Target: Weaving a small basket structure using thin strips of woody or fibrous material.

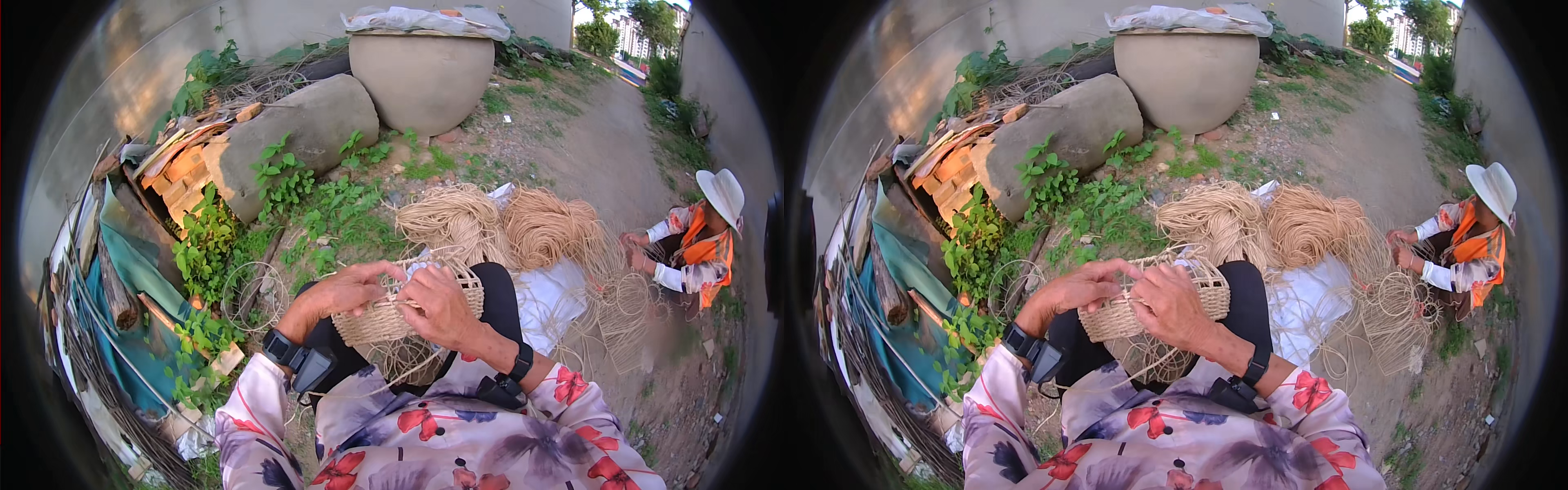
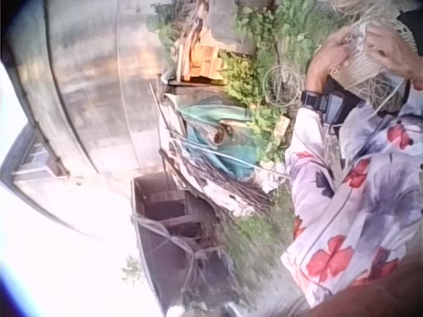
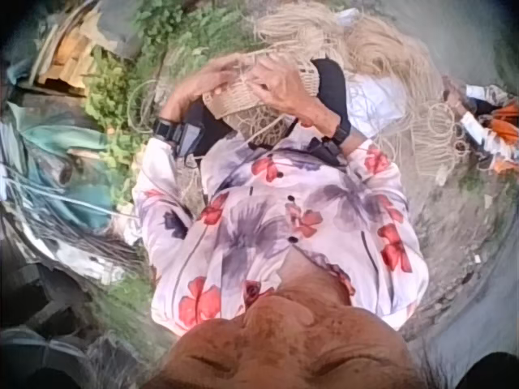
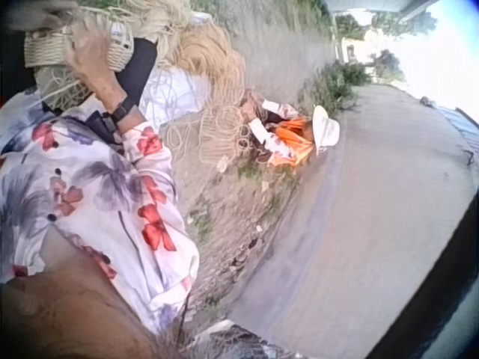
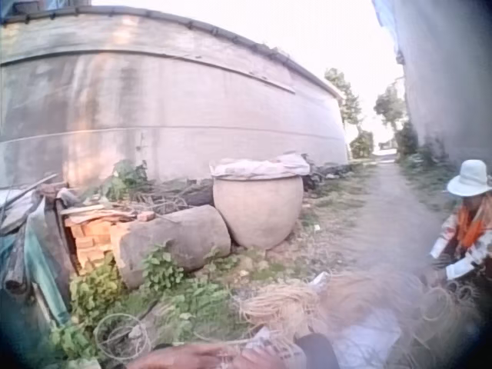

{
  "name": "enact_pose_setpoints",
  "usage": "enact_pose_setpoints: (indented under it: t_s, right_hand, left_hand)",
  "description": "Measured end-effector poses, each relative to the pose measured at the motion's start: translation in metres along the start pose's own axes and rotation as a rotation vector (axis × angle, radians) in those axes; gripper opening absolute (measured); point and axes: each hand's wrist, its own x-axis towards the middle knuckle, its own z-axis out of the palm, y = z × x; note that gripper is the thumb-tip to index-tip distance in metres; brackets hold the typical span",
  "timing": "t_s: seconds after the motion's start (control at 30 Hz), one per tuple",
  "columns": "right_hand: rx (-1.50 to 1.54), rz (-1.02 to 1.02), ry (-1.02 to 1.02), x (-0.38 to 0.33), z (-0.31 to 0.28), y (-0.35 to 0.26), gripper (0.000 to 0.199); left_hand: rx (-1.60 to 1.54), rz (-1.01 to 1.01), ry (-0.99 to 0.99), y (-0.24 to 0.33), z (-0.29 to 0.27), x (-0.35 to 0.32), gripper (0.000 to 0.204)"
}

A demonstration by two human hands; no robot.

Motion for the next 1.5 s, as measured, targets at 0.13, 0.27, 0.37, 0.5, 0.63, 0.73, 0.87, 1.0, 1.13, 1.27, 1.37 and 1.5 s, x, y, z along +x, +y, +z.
enact_pose_setpoints:
  t_s: [0.13, 0.27, 0.37, 0.5, 0.63, 0.73, 0.87, 1.0, 1.13, 1.27, 1.37, 1.5]
  right_hand:
    - [0.063, 0.010, 0.070, -0.011, 0.002, 0.013, 0.018]
    - [0.023, -0.030, 0.125, -0.005, 0.010, 0.005, 0.019]
    - [-0.030, -0.039, 0.186, -0.018, -0.006, 0.008, 0.022]
    - [-0.166, -0.137, 0.201, -0.022, 0.000, 0.010, 0.015]
    - [-0.302, -0.193, 0.122, -0.018, 0.003, 0.003, 0.008]
    - [-0.358, -0.141, 0.068, -0.011, 0.009, -0.005, 0.007]
    - [-0.408, -0.104, -0.030, -0.003, 0.019, -0.007, 0.008]
    - [-0.481, -0.112, -0.056, -0.004, 0.017, -0.010, 0.009]
    - [-0.105, -0.051, 0.174, -0.007, 0.015, -0.002, 0.015]
    - [0.081, -0.006, 0.134, -0.009, 0.015, 0.000, 0.026]
    - [0.113, -0.064, 0.115, -0.015, 0.017, 0.006, 0.025]
    - [0.114, 0.160, 0.286, -0.032, -0.008, 0.026, 0.021]
  left_hand:
    - [-0.276, 0.043, 0.001, -0.008, 0.004, 0.009, 0.035]
    - [-0.369, -0.028, 0.080, 0.003, 0.003, -0.006, 0.036]
    - [-0.372, -0.036, 0.066, 0.026, 0.017, 0.007, 0.034]
    - [-0.358, -0.056, 0.059, 0.008, 0.021, 0.027, 0.033]
    - [-0.346, -0.067, 0.067, 0.008, 0.019, 0.031, 0.033]
    - [-0.358, -0.064, 0.052, 0.005, 0.018, 0.034, 0.032]
    - [-0.320, -0.076, 0.093, 0.006, 0.020, 0.032, 0.032]
    - [-0.182, 0.010, 0.192, 0.003, 0.029, 0.021, 0.031]
    - [-0.104, 0.143, 0.484, -0.008, 0.049, 0.002, 0.033]
    - [-0.270, 0.254, 0.600, -0.029, 0.078, -0.005, 0.028]
    - [0.003, 0.291, 0.727, -0.040, 0.081, -0.006, 0.027]
    - [0.395, 0.313, 0.900, -0.024, 0.092, -0.008, 0.026]
